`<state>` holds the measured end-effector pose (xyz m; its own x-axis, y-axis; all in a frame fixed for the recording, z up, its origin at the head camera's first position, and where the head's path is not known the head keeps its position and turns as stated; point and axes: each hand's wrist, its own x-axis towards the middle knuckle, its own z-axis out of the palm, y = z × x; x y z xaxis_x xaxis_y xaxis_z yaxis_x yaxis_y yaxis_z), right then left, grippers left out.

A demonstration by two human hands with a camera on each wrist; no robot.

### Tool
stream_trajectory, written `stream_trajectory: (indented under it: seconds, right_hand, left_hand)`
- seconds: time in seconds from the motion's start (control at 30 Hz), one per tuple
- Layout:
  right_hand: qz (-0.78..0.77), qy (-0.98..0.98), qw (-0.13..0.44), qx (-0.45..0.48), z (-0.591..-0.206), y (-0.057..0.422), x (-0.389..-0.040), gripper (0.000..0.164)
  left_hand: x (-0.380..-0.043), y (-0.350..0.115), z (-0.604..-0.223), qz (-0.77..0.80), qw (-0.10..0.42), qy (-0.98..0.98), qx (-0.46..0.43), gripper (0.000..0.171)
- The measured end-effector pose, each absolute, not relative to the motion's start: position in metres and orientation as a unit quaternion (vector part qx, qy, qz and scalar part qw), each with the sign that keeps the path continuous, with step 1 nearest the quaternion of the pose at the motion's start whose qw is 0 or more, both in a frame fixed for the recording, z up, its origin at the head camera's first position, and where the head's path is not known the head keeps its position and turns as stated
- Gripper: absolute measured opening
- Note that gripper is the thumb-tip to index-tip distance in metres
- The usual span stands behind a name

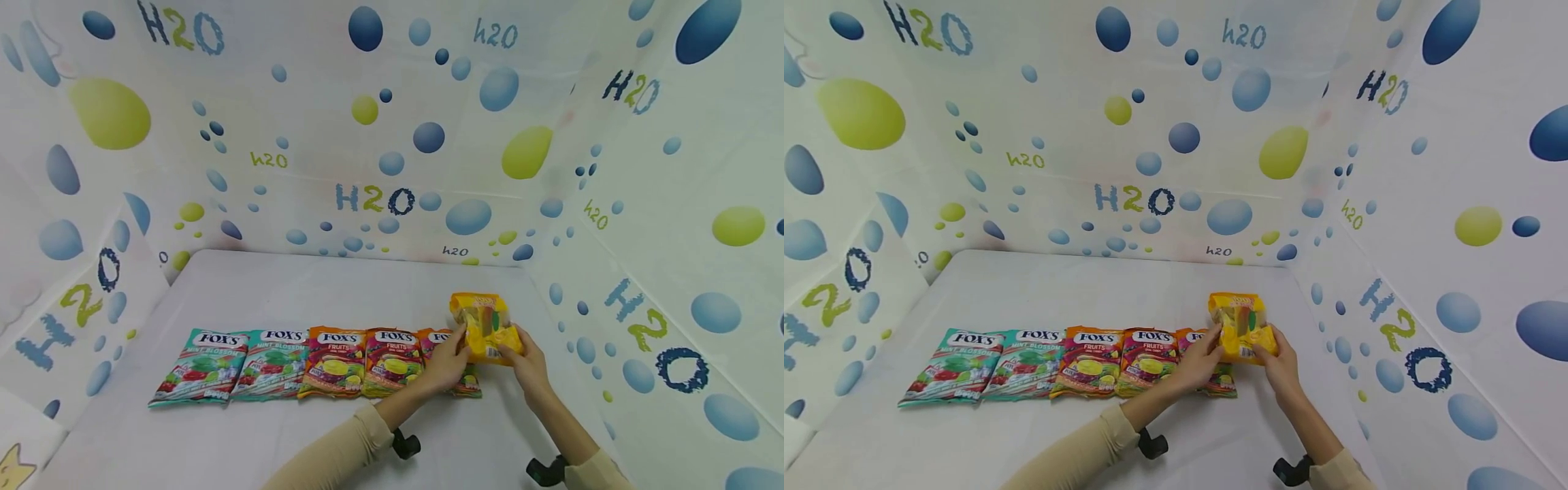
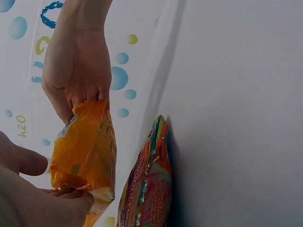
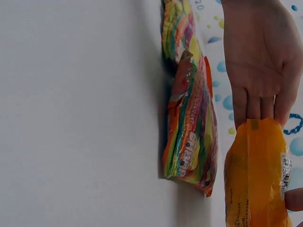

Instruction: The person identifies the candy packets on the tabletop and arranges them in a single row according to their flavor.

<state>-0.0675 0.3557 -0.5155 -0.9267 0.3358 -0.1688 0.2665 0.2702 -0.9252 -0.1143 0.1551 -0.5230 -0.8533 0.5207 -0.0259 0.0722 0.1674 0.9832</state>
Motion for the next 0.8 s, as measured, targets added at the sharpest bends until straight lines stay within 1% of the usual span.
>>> stream_trajectory:
  seconds: [0.23, 0.4, 0.63, 0.8]
  right_hand:
    - [0.57, -0.796, 0.036, -0.201, -0.524, 0.364, -0.058, 0.069]
    - [0.57, -0.794, 0.038, -0.208, -0.527, 0.366, -0.051, 0.069]
    - [0.573, -0.79, 0.04, -0.216, -0.53, 0.37, -0.044, 0.07]
    - [0.571, -0.787, 0.037, -0.232, -0.534, 0.373, -0.039, 0.071]
  left_hand:
    - [-0.107, 0.16, -0.526, 0.606, 0.193, 0.74, 0.216, 0.058]
    - [-0.103, 0.164, -0.53, 0.607, 0.184, 0.74, 0.226, 0.058]
    - [-0.097, 0.169, -0.537, 0.598, 0.192, 0.749, 0.209, 0.058]
    - [-0.094, 0.173, -0.542, 0.599, 0.196, 0.747, 0.213, 0.056]
